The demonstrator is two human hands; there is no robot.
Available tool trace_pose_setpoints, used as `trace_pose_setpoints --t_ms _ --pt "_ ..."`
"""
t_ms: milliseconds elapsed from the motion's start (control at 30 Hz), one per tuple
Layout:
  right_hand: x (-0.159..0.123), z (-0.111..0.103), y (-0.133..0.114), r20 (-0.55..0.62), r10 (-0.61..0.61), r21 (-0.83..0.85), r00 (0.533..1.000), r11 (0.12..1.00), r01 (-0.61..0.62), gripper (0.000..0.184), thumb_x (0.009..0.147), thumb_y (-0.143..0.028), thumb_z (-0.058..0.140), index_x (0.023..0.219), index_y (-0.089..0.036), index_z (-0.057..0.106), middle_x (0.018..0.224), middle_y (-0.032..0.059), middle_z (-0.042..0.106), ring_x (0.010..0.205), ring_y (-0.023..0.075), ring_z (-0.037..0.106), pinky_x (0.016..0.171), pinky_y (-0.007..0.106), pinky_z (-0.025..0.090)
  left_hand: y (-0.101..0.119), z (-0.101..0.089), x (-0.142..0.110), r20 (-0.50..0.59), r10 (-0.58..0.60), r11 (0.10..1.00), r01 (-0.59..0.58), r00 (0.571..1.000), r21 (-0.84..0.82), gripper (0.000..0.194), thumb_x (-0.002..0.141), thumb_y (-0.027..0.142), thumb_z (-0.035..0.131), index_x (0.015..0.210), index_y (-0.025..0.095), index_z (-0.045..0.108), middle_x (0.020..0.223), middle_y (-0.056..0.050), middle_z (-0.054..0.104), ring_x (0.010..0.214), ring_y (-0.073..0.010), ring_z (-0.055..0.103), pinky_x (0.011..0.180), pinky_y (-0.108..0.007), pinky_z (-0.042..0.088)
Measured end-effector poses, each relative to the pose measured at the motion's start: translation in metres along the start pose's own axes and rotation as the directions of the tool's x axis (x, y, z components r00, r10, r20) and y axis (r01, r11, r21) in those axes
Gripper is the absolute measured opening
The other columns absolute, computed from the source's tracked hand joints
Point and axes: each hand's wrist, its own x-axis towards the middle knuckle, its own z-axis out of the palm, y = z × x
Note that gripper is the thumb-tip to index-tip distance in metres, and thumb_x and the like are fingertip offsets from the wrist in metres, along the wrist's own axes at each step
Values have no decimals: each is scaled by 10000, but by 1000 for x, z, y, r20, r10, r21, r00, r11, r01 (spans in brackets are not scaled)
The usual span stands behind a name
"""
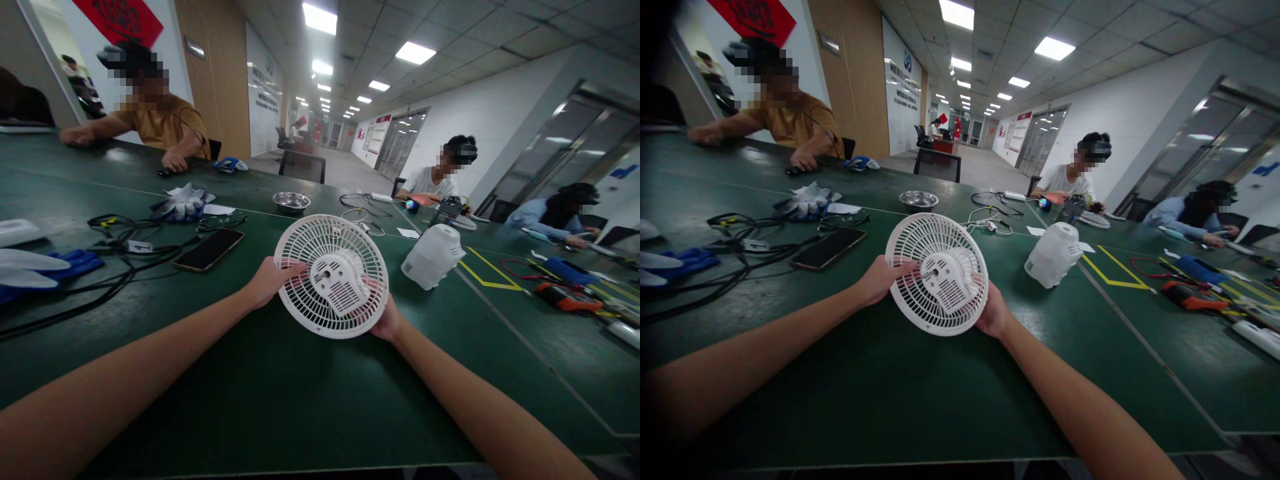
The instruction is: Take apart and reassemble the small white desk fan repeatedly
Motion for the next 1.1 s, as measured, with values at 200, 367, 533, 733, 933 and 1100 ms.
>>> trace_pose_setpoints --t_ms 200,367,533,733,933,1100 --pt "10 -11 4 -174 -154 -108 973 985 137 522 822 -545 568 1251 -250 538 934 58 710 820 267 690 742 466 591 8 3 -5 -42 34 988 -27 999 155 251 748 346 788 903 157 731 834 -82 765 732 -251 731 705 -453 621" --pt "16 -67 -6 -389 -456 -584 801 794 169 868 741 -463 698 1478 -258 286 981 49 679 750 241 644 790 487 557 7 3 -5 -44 69 960 -54 997 276 207 754 353 774 828 163 741 733 -72 740 650 -235 703 634 -430 604" --pt "14 -120 -13 -334 -611 -921 717 375 -110 775 696 -402 714 1394 -210 436 1075 100 631 882 289 607 899 503 477 7 3 -4 -90 13 968 10 996 250 174 753 314 777 801 152 738 735 -80 740 650 -233 703 645 -437 603" --pt "18 -133 -12 -282 -661 -958 695 238 -163 569 736 -323 634 1278 -184 526 1065 120 580 997 303 560 944 475 448 8 -1 -2 -68 -69 971 83 995 222 244 753 325 778 908 143 731 856 -100 769 756 -246 737 716 -415 615" --pt "6 -161 -38 -307 -924 -934 227 247 -258 621 695 -276 652 1278 -195 456 1300 149 454 1286 349 366 1085 570 283 8 -4 -1 -65 -123 949 137 990 285 335 754 357 769 988 123 714 865 -107 773 753 -246 742 684 -362 608" --pt "4 -200 -25 -729 -655 -680 197 665 -308 850 659 -329 706 1396 -173 313 1257 157 550 1173 321 533 1012 482 407 7 -5 -1 -55 -103 952 114 993 284 288 768 345 766 958 133 726 855 -100 774 747 -240 741 681 -362 606"
